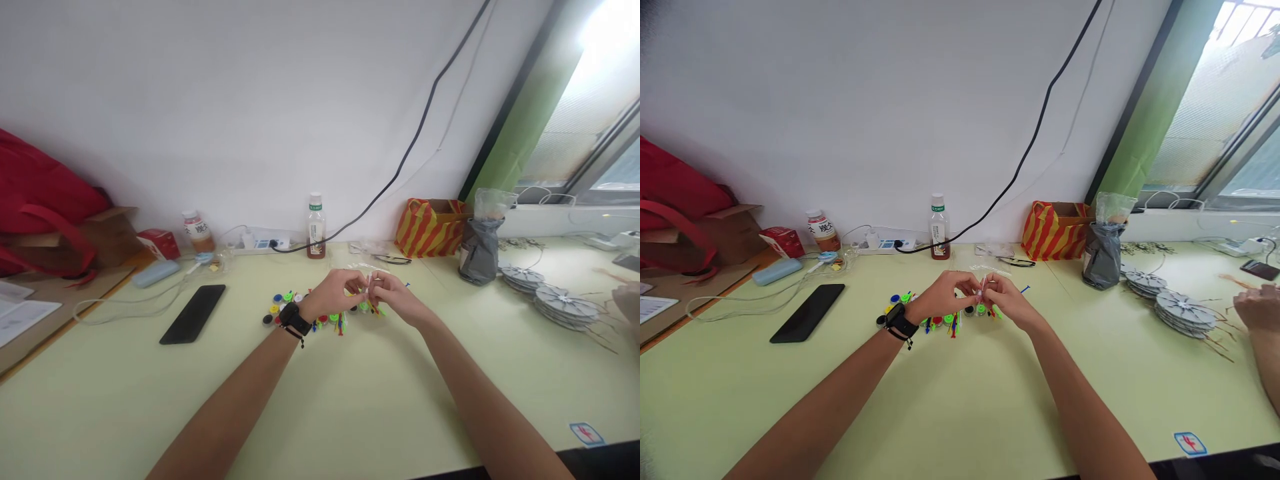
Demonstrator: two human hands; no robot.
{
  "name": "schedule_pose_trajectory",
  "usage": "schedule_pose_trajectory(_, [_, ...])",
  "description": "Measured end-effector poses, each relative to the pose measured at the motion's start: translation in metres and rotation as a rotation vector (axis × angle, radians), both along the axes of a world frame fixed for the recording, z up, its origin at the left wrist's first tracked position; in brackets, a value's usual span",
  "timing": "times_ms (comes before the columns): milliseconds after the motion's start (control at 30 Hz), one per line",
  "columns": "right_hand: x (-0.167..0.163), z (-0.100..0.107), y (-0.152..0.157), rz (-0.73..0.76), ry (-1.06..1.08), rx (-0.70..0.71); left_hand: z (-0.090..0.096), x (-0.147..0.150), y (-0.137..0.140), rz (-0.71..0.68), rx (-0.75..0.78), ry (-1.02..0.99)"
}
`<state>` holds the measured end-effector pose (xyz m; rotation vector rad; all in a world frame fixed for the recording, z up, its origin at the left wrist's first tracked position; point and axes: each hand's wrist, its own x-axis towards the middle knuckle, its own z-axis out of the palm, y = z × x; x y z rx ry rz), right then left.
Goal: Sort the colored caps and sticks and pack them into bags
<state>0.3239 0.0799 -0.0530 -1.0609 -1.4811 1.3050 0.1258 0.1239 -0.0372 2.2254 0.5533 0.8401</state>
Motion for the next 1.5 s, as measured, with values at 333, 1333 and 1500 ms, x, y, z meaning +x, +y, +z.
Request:
schedule_pose_trajectory(333, [0.017,-0.037,0.020,-0.378,-0.859,0.239,-0.016,0.005,-0.005,-0.139,0.036,0.316])
schedule_pose_trajectory(1333, [0.046,-0.038,0.021,-0.375,-1.071,0.284,-0.010,-0.016,0.009,0.020,0.187,0.498])
schedule_pose_trajectory(1500, [0.089,-0.038,0.021,-0.406,-1.125,0.217,-0.013,-0.017,0.012,0.003,0.181,0.517])
